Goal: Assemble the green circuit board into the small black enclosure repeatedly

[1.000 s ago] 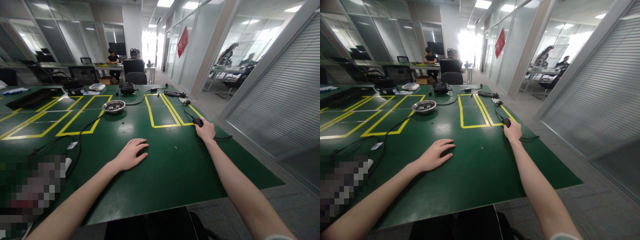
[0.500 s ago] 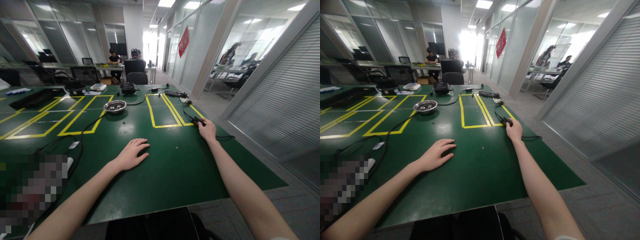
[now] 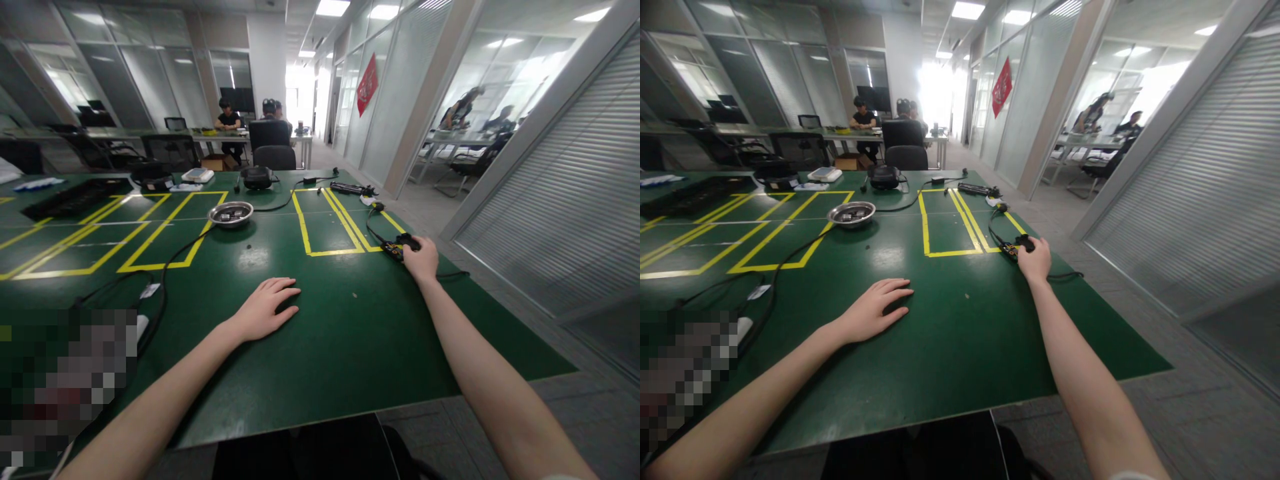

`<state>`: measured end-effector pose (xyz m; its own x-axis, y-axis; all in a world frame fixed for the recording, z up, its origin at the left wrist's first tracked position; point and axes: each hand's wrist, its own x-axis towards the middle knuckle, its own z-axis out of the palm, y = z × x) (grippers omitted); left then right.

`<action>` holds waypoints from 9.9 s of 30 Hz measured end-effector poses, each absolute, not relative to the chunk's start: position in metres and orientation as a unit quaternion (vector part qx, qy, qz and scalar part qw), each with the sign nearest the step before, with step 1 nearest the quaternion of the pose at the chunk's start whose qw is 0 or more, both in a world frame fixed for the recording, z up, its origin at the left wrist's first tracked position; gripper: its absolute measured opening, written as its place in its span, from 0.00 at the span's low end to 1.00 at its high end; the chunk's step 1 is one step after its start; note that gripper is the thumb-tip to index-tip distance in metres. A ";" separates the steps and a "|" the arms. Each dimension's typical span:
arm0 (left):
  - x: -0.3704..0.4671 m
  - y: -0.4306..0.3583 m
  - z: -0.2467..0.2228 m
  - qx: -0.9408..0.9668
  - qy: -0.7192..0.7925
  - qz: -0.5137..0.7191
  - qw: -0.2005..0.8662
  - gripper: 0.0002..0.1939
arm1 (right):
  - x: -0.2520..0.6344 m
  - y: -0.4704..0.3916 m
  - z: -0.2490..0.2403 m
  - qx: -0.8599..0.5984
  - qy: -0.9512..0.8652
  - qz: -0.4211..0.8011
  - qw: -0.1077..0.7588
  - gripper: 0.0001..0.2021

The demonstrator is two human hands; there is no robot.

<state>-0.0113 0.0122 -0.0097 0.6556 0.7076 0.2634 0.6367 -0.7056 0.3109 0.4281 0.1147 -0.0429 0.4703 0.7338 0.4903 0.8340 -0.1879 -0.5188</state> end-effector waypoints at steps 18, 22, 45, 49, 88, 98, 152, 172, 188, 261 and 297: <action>-0.013 0.012 -0.009 0.907 0.373 0.171 0.098 0.19 | 0.399 0.097 -0.013 -0.810 -0.531 -0.043 0.246 0.14; -0.014 0.013 -0.012 0.907 0.372 0.172 0.094 0.19 | 0.403 0.099 -0.014 -0.796 -0.552 -0.047 0.242 0.15; -0.015 0.015 -0.013 0.908 0.368 0.173 0.099 0.20 | 0.414 0.103 -0.032 -0.815 -0.503 -0.036 0.286 0.23; -0.012 0.014 -0.012 0.907 0.371 0.171 0.101 0.20 | 0.402 0.102 -0.027 -0.810 -0.532 -0.039 0.243 0.27; -0.013 0.007 -0.004 0.917 0.316 0.213 0.117 0.39 | 0.238 0.001 -0.008 -0.199 -0.934 0.120 0.272 0.18; -0.014 0.008 0.011 0.918 0.329 0.190 0.112 0.25 | 0.248 0.010 0.001 -0.206 -0.921 0.144 0.298 0.19; -0.002 0.005 -0.003 0.914 0.351 0.171 0.111 0.29 | 0.276 0.037 -0.004 -0.399 -0.856 0.217 0.246 0.22; -0.003 0.016 -0.007 0.921 0.344 0.156 0.096 0.36 | 0.268 0.041 -0.015 -0.398 -0.840 0.230 0.289 0.24; -0.024 0.027 0.007 0.866 0.437 0.215 0.115 0.22 | 0.263 0.038 -0.008 -0.410 -0.804 0.304 0.305 0.28; -0.017 0.000 0.028 0.790 0.384 0.114 0.464 0.18 | 0.264 0.013 0.018 -0.290 -0.844 0.427 0.148 0.09; -0.026 0.012 0.012 0.927 0.341 0.145 0.060 0.50 | 0.257 0.028 0.000 -0.297 -0.903 0.072 0.302 0.11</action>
<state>-0.0259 0.0116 0.0122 0.7249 0.6502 0.2277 0.6151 -0.7597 0.2110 0.2568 0.0277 -0.0005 -0.6413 0.5796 0.5027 0.4925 0.8134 -0.3095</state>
